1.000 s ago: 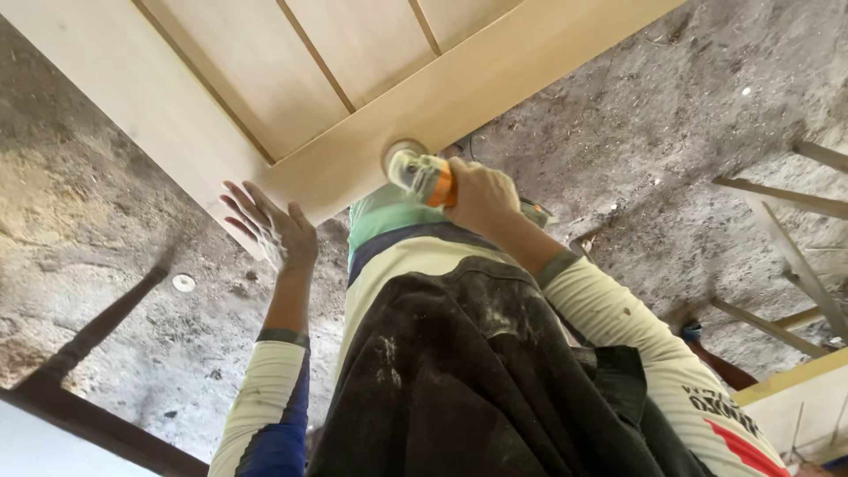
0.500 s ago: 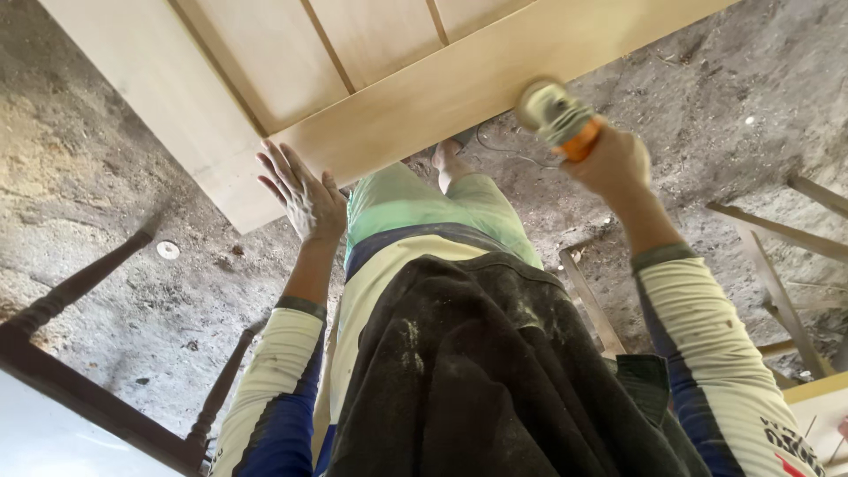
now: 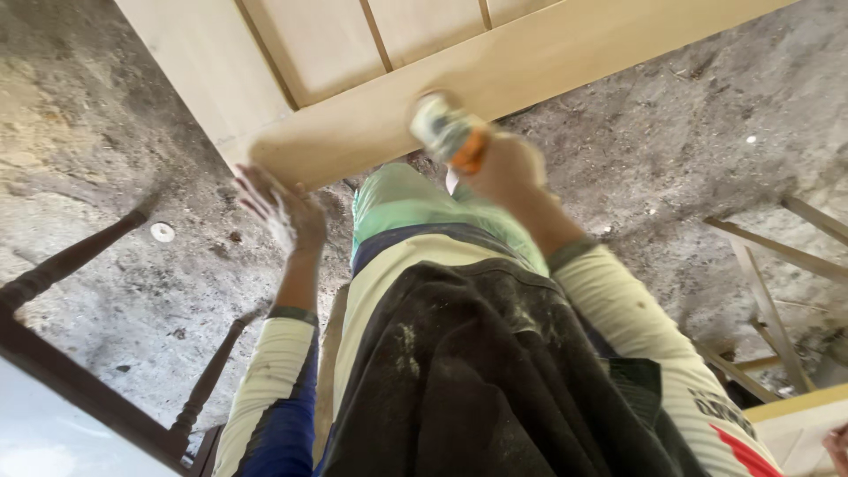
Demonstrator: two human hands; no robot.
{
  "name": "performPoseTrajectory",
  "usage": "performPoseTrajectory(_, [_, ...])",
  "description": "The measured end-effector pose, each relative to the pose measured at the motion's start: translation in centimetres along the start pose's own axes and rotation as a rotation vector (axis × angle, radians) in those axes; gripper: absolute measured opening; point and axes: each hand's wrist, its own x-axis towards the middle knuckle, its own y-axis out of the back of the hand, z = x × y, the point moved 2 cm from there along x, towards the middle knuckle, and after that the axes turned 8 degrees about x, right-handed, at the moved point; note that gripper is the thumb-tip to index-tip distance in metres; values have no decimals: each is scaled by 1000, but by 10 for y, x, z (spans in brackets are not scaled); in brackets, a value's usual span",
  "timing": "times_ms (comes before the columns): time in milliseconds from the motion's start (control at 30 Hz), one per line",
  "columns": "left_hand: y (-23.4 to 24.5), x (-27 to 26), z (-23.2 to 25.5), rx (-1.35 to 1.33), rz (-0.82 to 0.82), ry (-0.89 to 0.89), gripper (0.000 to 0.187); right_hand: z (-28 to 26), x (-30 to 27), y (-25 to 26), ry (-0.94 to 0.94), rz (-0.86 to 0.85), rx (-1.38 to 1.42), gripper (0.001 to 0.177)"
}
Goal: The person sands a wooden door frame using a power sander, moving the tool along the inner edges and flat surfaces while steadying the wood with their other hand.
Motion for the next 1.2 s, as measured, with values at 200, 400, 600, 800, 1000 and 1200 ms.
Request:
performPoseTrajectory(200, [-11, 22, -61, 109, 148, 63, 70, -117, -11, -37, 307, -49, -15, 48])
performPoseTrajectory(400, [-15, 19, -66, 84, 192, 50, 68, -95, 10, -6, 181, -8, -10, 47])
performPoseTrajectory(600, [-7, 30, 25, 55, 166, -77, 76, -24, 32, 60, -22, 35, 28, 59])
performPoseTrajectory(800, [5, 20, 142, -15, 65, -177, 86, 53, 27, 96, -13, 226, 182, 60])
performPoseTrajectory(1000, [5, -26, 254, -56, 107, -257, 95, 181, 30, 127, -44, 258, 221, 55])
performPoseTrajectory(1200, [2, -80, 390, -25, -21, -541, 99, 341, 63, 206, -354, 339, 359, 53])
